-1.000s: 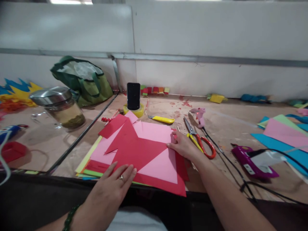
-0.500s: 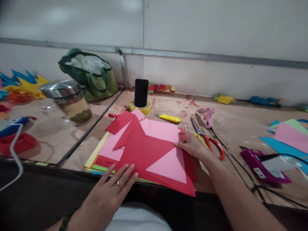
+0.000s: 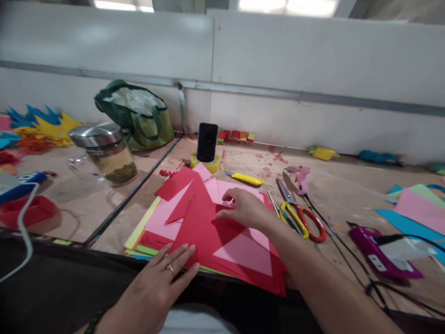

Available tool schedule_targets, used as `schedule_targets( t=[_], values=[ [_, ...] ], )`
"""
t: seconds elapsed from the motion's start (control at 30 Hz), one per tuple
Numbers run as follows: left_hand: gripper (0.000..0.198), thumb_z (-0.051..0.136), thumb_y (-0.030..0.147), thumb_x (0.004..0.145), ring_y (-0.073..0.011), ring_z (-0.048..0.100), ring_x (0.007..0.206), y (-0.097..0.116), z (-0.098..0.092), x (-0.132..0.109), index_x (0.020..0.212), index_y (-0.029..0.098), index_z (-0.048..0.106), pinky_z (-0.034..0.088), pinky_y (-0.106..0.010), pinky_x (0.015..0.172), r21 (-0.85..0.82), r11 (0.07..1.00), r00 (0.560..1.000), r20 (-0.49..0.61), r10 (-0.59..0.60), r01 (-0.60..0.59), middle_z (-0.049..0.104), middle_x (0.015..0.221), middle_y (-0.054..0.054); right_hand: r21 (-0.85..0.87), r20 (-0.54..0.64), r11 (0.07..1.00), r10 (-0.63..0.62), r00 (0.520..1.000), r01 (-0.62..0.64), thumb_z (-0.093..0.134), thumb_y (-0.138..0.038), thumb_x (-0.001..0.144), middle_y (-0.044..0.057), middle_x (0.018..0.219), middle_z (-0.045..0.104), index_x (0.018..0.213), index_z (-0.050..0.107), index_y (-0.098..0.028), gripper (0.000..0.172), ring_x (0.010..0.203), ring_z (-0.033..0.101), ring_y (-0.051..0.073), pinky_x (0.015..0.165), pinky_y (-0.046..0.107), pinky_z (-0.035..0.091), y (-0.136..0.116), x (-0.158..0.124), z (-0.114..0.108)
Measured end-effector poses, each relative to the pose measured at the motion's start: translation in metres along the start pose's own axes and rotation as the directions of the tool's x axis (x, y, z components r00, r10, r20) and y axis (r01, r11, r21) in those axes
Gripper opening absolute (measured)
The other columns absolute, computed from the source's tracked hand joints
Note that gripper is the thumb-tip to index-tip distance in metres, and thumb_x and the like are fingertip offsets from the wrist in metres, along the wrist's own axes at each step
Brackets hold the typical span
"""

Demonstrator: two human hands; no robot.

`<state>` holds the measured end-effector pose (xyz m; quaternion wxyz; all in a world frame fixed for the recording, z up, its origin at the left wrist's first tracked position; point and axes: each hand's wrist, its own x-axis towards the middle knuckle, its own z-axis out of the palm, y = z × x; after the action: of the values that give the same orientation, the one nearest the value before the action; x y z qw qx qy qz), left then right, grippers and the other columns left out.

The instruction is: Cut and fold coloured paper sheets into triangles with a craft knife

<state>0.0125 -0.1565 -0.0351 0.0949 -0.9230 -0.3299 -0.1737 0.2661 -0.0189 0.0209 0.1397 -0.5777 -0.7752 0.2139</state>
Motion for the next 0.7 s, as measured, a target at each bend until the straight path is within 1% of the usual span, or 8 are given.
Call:
schedule_targets(
  t=[0.1, 0.2, 0.3, 0.43, 0.5, 0.6, 0.67, 0.7],
  values=[
    [0.038, 0.05, 0.015, 0.083, -0.0258, 0.057, 0.116, 0.0, -0.003, 0.001, 0.119, 0.019, 0.06, 0.045, -0.044, 0.099, -0.117, 0.99, 0.997, 0.022, -0.071, 0.073, 0.06, 0.128, -0.012, -0.01, 0.121, 1.0, -0.022, 0.992, 0.024, 0.083, -0.048, 0.046, 0.001, 0.076, 0.065, 0.083, 0.065, -0.021, 0.049, 0.067, 0.056, 0.017, 0.055, 0.025, 0.038, -0.007, 0.017, 0.009],
    [0.04, 0.048, 0.012, 0.084, -0.0224, 0.058, 0.112, -0.003, -0.008, 0.001, 0.121, 0.023, 0.059, 0.047, -0.041, 0.098, -0.251, 0.954, 0.986, 0.003, -0.168, 0.163, 0.063, 0.124, -0.009, 0.019, 0.226, 0.997, -0.074, 0.971, 0.072, 0.082, -0.046, 0.051, -0.005, 0.056, 0.052, 0.065, 0.059, -0.02, 0.036, 0.054, 0.046, 0.012, 0.048, 0.023, 0.03, -0.002, 0.024, 0.007],
    [0.049, 0.053, 0.019, 0.086, -0.0254, 0.05, 0.122, -0.012, -0.009, 0.001, 0.135, 0.023, 0.046, 0.048, -0.042, 0.098, -0.324, 0.896, 0.934, -0.083, -0.347, 0.304, 0.053, 0.134, -0.013, 0.068, 0.263, 0.991, -0.131, 0.956, 0.117, 0.076, -0.046, 0.06, -0.008, 0.047, 0.037, 0.05, 0.047, -0.02, 0.041, 0.048, 0.036, 0.009, 0.045, 0.022, 0.025, 0.0, 0.018, -0.008],
    [0.088, 0.068, 0.04, 0.079, -0.0312, 0.047, 0.125, -0.032, -0.011, 0.014, 0.148, 0.017, 0.018, 0.046, -0.049, 0.098, -0.532, 0.691, 0.748, -0.153, -0.646, 0.489, 0.046, 0.138, -0.019, 0.143, 0.12, 0.967, -0.229, 0.966, 0.212, 0.071, -0.05, 0.067, -0.006, 0.056, 0.043, 0.054, 0.046, -0.021, 0.041, 0.055, 0.043, 0.011, 0.051, 0.024, 0.036, -0.014, -0.006, -0.039],
    [0.08, 0.069, 0.04, 0.079, -0.0264, 0.059, 0.11, -0.042, -0.014, 0.029, 0.145, 0.017, 0.029, 0.051, -0.042, 0.092, -0.69, 0.578, 0.744, -0.086, -0.662, 0.435, 0.06, 0.121, -0.014, 0.148, -0.065, 0.935, -0.316, 0.947, 0.322, 0.069, -0.048, 0.072, 0.0, 0.07, 0.054, 0.06, 0.051, -0.021, 0.035, 0.069, 0.052, 0.016, 0.064, 0.029, 0.044, -0.023, -0.022, -0.053],
    [0.026, 0.057, 0.028, 0.089, -0.0181, 0.066, 0.089, -0.052, -0.022, 0.057, 0.11, 0.016, 0.065, 0.055, -0.03, 0.08, -0.794, 0.572, 0.828, -0.172, -0.534, 0.204, 0.069, 0.096, -0.008, -0.098, -0.377, 0.854, -0.506, 0.776, 0.51, 0.068, -0.033, 0.078, 0.005, 0.089, 0.064, 0.068, 0.059, -0.023, 0.017, 0.085, 0.058, 0.021, 0.078, 0.036, 0.046, -0.027, -0.045, -0.062],
    [0.021, 0.05, 0.019, 0.091, -0.0183, 0.064, 0.093, -0.054, -0.024, 0.071, 0.099, 0.016, 0.07, 0.052, -0.032, 0.084, -0.663, 0.748, 0.853, -0.366, -0.373, 0.042, 0.07, 0.096, -0.008, -0.307, -0.472, 0.789, -0.612, 0.635, 0.532, 0.067, -0.021, 0.079, 0.006, 0.097, 0.068, 0.078, 0.061, -0.025, 0.007, 0.092, 0.06, 0.022, 0.084, 0.039, 0.046, -0.021, -0.06, -0.058],
    [0.024, 0.048, 0.015, 0.091, -0.0197, 0.062, 0.097, -0.055, -0.023, 0.076, 0.102, 0.017, 0.069, 0.049, -0.035, 0.088, -0.538, 0.843, 0.86, -0.441, -0.256, -0.025, 0.07, 0.099, -0.008, -0.37, -0.484, 0.772, -0.635, 0.602, 0.517, 0.066, -0.016, 0.079, 0.006, 0.101, 0.068, 0.085, 0.062, -0.025, 0.011, 0.095, 0.06, 0.023, 0.086, 0.04, 0.046, -0.015, -0.067, -0.052]
  ],
)
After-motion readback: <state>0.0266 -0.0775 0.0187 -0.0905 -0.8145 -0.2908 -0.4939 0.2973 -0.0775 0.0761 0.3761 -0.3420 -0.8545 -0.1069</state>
